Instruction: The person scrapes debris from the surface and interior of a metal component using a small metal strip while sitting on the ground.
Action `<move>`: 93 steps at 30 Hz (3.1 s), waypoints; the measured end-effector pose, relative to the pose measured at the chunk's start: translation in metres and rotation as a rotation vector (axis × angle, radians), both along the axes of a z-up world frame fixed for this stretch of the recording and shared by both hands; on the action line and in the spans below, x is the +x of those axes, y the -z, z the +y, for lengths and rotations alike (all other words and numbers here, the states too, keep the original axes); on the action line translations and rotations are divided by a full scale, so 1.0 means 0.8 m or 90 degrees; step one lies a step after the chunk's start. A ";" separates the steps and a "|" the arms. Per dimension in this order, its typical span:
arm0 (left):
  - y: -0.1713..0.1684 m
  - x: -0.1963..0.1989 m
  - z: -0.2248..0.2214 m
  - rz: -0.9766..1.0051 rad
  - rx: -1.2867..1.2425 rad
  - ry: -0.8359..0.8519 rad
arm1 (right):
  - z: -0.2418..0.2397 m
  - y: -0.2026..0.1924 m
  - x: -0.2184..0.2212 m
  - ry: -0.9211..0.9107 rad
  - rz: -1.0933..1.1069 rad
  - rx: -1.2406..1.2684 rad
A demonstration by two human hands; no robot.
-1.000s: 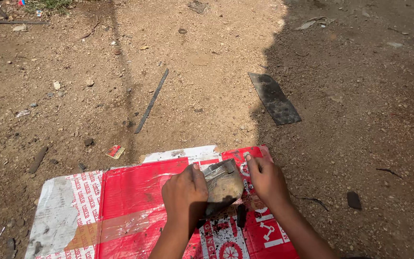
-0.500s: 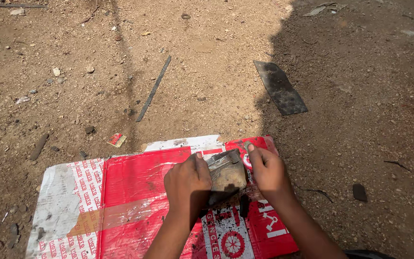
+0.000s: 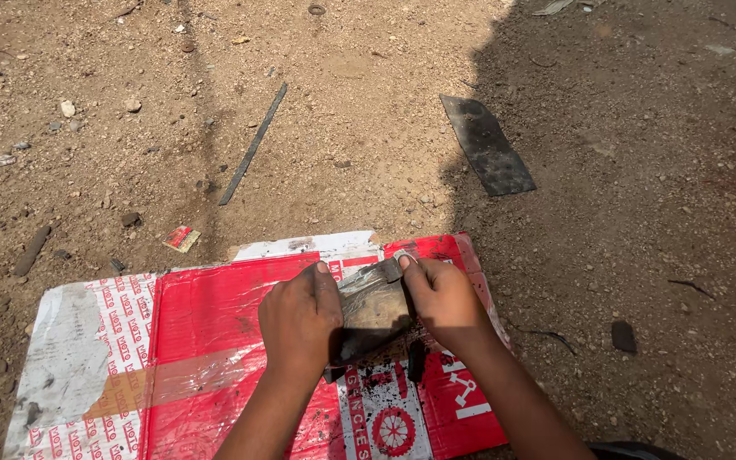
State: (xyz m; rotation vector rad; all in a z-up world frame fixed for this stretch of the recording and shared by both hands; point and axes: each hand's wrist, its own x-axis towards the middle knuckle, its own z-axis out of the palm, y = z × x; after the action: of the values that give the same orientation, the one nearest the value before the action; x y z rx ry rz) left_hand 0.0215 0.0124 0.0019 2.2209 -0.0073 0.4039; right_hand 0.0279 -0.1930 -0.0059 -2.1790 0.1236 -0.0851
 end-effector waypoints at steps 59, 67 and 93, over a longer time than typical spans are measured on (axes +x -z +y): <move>0.000 0.000 0.002 0.014 -0.001 0.029 | 0.014 -0.028 -0.019 0.061 -0.055 -0.110; 0.000 -0.002 0.003 0.026 0.010 0.033 | 0.015 -0.023 -0.022 0.083 -0.052 -0.092; -0.002 -0.003 0.008 0.009 -0.014 0.035 | 0.013 0.002 -0.034 0.068 -0.008 -0.011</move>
State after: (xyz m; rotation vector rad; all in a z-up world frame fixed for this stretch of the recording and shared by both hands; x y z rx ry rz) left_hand 0.0188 0.0185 0.0034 2.1963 -0.0562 0.3557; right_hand 0.0005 -0.1828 -0.0074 -2.1887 0.2333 -0.1617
